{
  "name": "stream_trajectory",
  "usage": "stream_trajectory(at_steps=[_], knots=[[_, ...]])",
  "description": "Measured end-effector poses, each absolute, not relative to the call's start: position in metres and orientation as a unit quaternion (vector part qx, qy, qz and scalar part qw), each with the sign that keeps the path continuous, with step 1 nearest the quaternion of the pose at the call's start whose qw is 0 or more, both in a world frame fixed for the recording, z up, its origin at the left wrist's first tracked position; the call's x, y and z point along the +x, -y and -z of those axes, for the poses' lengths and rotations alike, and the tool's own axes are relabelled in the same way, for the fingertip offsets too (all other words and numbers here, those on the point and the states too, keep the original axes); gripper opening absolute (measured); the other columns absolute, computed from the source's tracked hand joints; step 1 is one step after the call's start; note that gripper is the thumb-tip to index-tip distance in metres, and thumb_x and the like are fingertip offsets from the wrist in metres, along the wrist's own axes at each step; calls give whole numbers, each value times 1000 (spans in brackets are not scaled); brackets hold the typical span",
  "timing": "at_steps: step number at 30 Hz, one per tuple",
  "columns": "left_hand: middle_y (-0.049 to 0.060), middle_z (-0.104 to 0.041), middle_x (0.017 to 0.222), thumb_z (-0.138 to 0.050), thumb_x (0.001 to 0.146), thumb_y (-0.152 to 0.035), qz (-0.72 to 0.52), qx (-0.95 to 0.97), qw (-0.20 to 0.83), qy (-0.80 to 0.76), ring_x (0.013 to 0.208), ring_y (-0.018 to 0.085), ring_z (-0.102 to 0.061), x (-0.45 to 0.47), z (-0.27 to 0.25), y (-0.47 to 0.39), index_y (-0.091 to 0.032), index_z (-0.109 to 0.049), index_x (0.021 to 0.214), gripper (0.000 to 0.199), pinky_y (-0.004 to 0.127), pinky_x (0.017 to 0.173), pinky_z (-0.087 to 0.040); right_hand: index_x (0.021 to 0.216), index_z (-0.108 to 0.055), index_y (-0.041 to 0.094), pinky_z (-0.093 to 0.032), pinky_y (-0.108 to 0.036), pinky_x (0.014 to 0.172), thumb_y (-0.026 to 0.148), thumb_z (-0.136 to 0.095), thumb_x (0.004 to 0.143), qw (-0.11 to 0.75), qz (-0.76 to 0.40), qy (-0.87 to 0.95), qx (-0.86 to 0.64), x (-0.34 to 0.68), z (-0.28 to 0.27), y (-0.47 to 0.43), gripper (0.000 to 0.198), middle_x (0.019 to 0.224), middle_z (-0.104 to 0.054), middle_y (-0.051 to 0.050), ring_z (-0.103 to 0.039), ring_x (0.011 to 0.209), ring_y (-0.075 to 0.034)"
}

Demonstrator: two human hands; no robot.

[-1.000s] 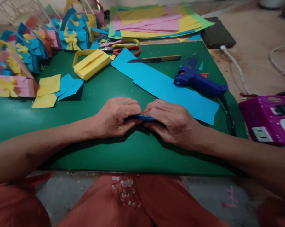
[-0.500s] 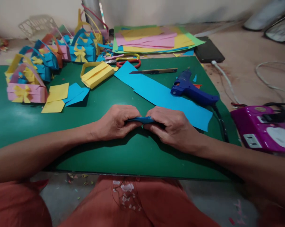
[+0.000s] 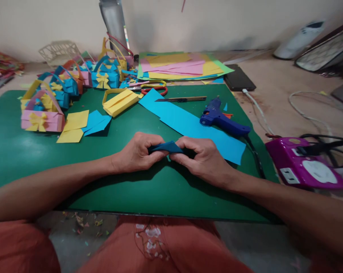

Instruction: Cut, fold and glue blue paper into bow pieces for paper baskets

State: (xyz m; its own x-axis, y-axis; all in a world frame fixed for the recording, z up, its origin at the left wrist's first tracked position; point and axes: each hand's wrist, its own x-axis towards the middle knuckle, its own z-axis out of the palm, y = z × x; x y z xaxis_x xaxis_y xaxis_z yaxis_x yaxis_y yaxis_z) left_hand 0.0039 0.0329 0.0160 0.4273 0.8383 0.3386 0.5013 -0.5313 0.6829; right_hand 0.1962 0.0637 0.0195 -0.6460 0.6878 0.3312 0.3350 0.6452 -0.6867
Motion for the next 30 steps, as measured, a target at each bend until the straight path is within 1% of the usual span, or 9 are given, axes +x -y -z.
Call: stream_trajectory(at_steps=[3,6,9,11,15,20,24,27,30], knots=[[-6,-42,51,-55,80,-17,-341,795,265,-426,49,4,-34,4,-16,-34,-13,-50,58,23,16,46,-28,68,-59,17,-36,-21,52,18,-62,74,308,-316,836,-326,196,-21,-63,7,60,-59,5,-46,52,-7],[-7,-41,50,-56,79,-18,-350,783,280,-432,48,4,-34,5,-16,-34,-13,-50,58,23,16,46,-27,75,-60,18,-40,-22,55,17,-62,73,325,-333,814,-348,195,-22,-62,3,67,-63,3,-53,58,-10],[-6,-44,50,-57,79,-18,-356,771,302,-433,47,4,-36,5,-17,-35,-13,-52,60,20,15,45,-29,83,-61,18,-46,-25,63,18,-63,72,351,-342,795,-359,194,-22,-61,11,76,-66,1,-59,68,-13],[-6,-46,50,-57,80,-20,-354,762,319,-437,47,4,-38,5,-17,-34,-12,-54,62,20,15,45,-29,86,-61,19,-48,-26,67,19,-63,73,360,-345,788,-361,195,-21,-61,14,78,-66,0,-61,72,-14],[-5,-47,49,-58,81,-26,-355,745,339,-451,46,5,-39,5,-19,-34,-12,-56,61,24,16,43,-30,90,-61,18,-49,-26,64,20,-61,74,362,-340,787,-366,196,-21,-61,16,77,-66,-1,-61,70,-14],[-5,-48,47,-60,79,-26,-370,735,333,-461,44,5,-38,4,-19,-34,-13,-54,58,27,16,43,-31,90,-62,19,-49,-27,65,21,-61,74,361,-320,790,-379,198,-21,-61,16,77,-65,-1,-60,69,-14],[-5,-50,46,-61,78,-23,-381,727,312,-478,42,4,-39,-1,-20,-33,-13,-57,59,22,15,41,-30,90,-62,19,-48,-27,65,21,-61,75,363,-307,792,-383,200,-22,-62,16,77,-64,-1,-59,69,-14],[-5,-53,48,-61,78,-23,-378,738,280,-484,45,5,-41,-7,-20,-32,-13,-58,60,21,15,44,-32,90,-61,19,-48,-26,64,20,-61,74,365,-304,794,-380,201,-23,-62,16,77,-64,0,-59,68,-14],[-5,-53,50,-60,78,-24,-373,744,260,-490,47,5,-41,-11,-19,-31,-13,-55,59,23,16,47,-33,90,-61,19,-48,-27,64,20,-60,75,363,-303,795,-380,201,-23,-61,15,75,-64,0,-59,68,-14]])
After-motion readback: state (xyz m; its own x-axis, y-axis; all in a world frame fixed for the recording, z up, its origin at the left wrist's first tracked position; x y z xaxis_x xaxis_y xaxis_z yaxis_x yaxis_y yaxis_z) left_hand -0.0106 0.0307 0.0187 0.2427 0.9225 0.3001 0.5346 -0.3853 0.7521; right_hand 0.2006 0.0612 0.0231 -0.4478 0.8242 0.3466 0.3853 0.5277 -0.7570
